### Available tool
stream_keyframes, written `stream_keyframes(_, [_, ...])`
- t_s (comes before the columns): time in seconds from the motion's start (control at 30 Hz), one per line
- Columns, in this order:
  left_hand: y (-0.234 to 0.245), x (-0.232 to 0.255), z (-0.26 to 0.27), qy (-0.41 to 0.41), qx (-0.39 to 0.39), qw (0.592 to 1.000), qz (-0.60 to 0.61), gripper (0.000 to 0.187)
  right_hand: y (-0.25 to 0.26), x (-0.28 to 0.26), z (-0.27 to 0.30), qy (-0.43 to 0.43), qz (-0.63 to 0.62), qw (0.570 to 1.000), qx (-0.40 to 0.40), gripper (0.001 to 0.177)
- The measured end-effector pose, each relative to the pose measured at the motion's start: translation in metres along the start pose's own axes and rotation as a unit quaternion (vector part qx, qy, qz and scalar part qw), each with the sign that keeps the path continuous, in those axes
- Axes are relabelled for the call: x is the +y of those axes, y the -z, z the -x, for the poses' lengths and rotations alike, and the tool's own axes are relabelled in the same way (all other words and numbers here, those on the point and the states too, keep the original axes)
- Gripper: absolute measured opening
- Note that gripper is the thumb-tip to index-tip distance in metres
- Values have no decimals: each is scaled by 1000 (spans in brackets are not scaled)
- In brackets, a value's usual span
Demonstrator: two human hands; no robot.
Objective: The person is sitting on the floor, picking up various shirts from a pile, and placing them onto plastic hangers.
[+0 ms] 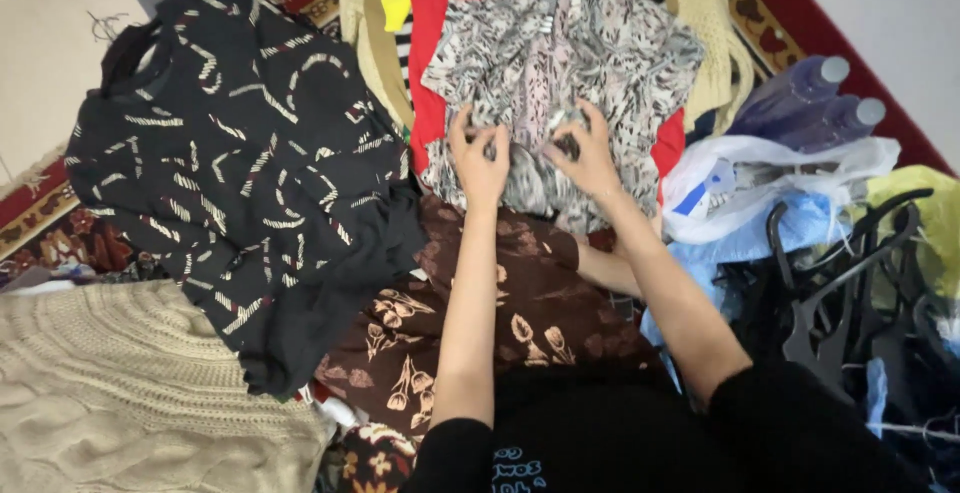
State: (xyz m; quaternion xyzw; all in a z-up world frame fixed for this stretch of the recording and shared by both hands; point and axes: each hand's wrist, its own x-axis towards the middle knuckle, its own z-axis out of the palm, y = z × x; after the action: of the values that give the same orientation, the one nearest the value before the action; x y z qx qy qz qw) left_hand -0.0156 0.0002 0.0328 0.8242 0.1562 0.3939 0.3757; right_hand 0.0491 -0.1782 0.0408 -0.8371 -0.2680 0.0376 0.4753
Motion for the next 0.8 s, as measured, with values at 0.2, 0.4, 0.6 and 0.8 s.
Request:
stream_keyframes(0.2, [25,39,-13,58,-137,989,-7,25,34,-2,15,-46,85,995,-40,49])
stream_keyframes(0.4, [-6,30,-18,-63,-257,941,-212,31,53,-22,-18,-73,83,994,21,50])
stream_keyframes(0.6, [-57,-9,-47,-108,-306,893,-313,45,14,-1,-51,-15,188,981,47,49])
stream_keyframes(0.8, [-41,-17,-99,73,-326,940,-72,52,16,33,-77,-91,198,976,15,52])
